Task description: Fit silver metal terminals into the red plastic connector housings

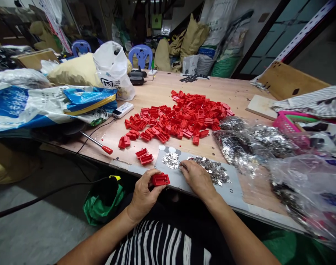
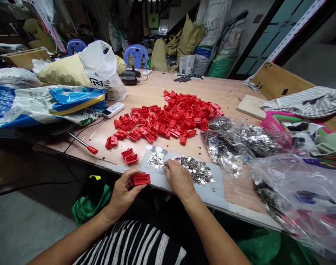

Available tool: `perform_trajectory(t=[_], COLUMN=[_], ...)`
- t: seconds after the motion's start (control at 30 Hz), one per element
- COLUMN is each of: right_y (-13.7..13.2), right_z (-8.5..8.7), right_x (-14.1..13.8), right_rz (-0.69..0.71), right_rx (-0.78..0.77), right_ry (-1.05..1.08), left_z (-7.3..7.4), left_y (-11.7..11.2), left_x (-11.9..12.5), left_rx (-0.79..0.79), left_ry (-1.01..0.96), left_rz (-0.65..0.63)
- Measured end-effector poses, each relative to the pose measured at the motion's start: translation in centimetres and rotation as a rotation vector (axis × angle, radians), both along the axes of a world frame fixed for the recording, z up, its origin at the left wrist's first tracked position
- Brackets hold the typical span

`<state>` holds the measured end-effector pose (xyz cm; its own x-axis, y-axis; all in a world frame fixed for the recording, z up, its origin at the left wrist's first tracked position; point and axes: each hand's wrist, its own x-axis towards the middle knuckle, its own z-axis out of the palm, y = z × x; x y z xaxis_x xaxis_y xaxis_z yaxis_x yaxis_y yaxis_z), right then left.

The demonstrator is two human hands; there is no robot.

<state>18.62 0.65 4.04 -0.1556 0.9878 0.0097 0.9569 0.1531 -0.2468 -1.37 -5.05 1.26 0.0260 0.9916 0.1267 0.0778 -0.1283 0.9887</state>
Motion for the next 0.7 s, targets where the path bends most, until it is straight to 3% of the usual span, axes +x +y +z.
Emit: perform_trajectory(t=[0.2, 0.37, 0.5, 0.7], right_y=[0.7, 0.6, 0.4, 0.5], right_z=[-0.2, -0.2, -0.5, -0.6], right_x=[-1.3, -1.1, -0.6, 0.1], right_rz=[0.005, 0.006, 0.004, -0.011], right_rx=[-0.023, -0.028, -0.056, -0.09], right_ry=[-0.045, 0.049, 0.179, 0.371], left_z=[0.1, 0.2, 0.3, 1.2], left_y=[0.1, 0.3, 0.5, 0.9], left_x=[-0.4, -0.4, 0.0, 0.9], left_rx=[0.194, 0.229, 0.034, -0.352], left_ry=[0.187, 0.247, 0.073, -0.47], left_rz=[0.027, 0.031, -0.05, -0.182])
